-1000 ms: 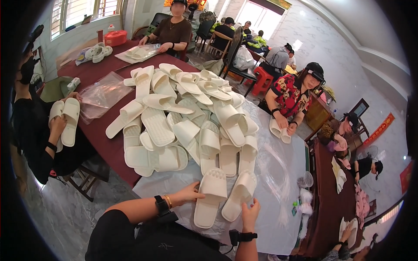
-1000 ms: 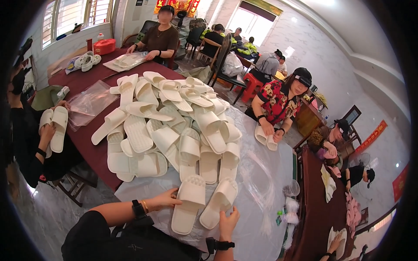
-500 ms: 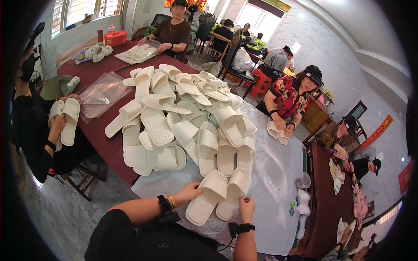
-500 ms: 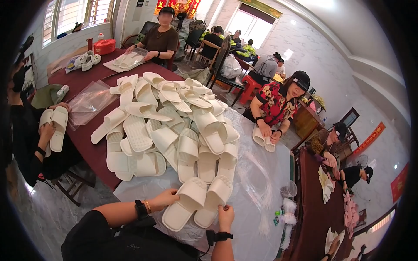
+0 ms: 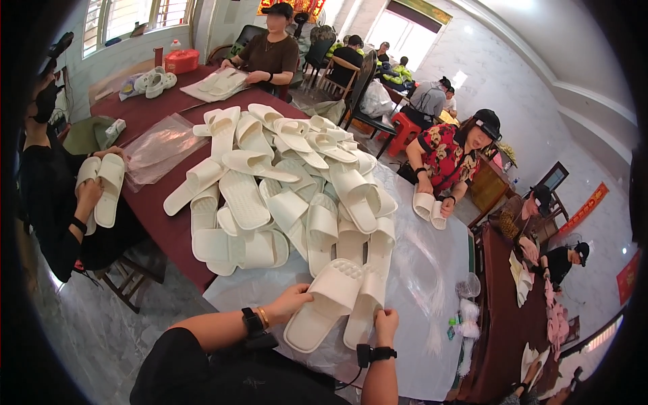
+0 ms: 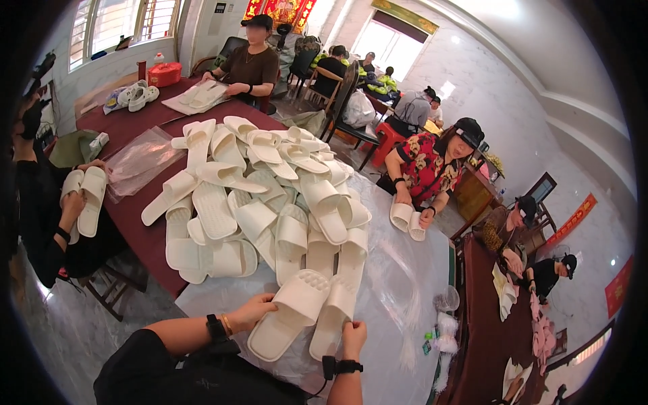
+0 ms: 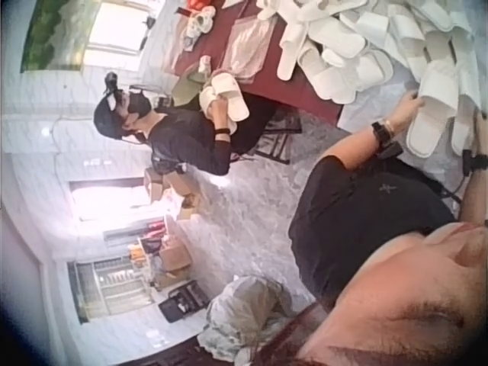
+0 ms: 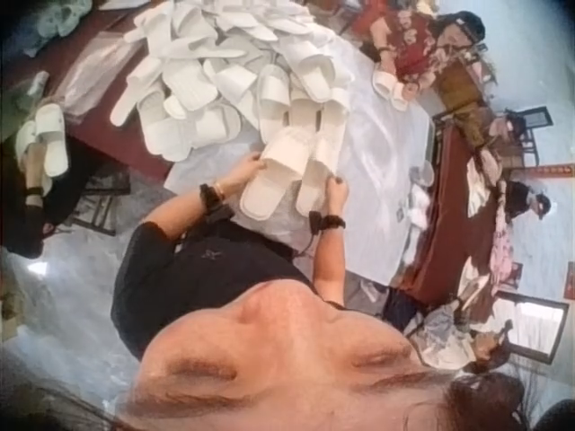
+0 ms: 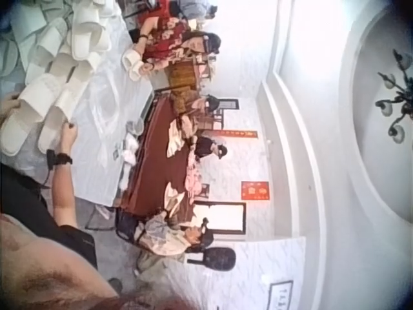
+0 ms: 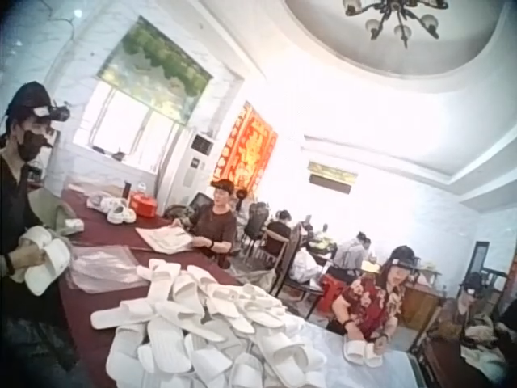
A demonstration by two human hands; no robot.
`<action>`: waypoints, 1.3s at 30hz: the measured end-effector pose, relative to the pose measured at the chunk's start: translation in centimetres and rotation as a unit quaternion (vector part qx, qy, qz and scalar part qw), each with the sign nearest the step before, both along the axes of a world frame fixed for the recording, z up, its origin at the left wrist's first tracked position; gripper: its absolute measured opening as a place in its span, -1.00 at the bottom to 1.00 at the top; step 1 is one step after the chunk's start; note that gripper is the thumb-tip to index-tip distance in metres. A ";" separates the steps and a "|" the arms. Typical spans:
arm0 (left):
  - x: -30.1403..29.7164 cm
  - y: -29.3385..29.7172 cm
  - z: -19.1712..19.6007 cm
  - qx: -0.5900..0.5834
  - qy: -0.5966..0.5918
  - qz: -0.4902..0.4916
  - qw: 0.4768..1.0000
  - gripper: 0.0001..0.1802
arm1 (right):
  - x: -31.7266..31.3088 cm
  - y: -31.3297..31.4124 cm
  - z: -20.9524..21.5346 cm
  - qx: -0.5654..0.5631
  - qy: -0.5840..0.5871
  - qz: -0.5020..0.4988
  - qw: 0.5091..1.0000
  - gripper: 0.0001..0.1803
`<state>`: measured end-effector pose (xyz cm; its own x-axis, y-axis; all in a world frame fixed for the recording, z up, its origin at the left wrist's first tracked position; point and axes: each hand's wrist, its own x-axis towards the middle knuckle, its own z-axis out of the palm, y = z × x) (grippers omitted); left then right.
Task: Assembling and quality checking shoe components in a manufacturing setting.
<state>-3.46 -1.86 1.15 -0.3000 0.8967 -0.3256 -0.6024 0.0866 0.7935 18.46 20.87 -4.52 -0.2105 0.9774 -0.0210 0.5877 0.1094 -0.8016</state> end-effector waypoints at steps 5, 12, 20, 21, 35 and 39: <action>0.1 0.4 -0.5 0.038 -0.066 0.036 0.996 -0.60 | -0.6 -2.7 1.4 0.058 0.045 0.002 0.997 -0.78; 1.8 2.3 -2.6 0.012 -0.039 -0.035 0.999 -0.61 | -1.7 -1.9 0.9 0.057 -0.070 0.049 0.995 -0.63; 2.3 2.4 -5.6 -0.055 0.047 -0.149 0.986 -0.40 | -1.4 -5.1 0.4 -0.193 0.129 0.128 0.964 -0.71; 2.5 2.0 -5.7 -0.057 0.045 -0.149 0.986 -0.40 | -1.3 -5.8 0.3 -0.198 0.141 0.125 0.962 -0.71; -2.8 0.8 2.3 0.077 0.015 -0.073 0.994 -0.46 | -0.6 -9.4 4.8 -0.338 0.318 0.220 0.858 -0.63; -8.1 1.4 9.9 0.107 -0.024 0.062 0.992 -0.55 | 1.7 -8.7 2.3 -0.370 0.307 0.172 0.860 -0.62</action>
<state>-11.56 -0.44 11.06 -0.4009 0.9039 -0.1492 -0.6360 -0.1573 0.7555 20.20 12.15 -2.25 -0.6787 0.6208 -0.3924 0.0644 -0.4819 -0.8738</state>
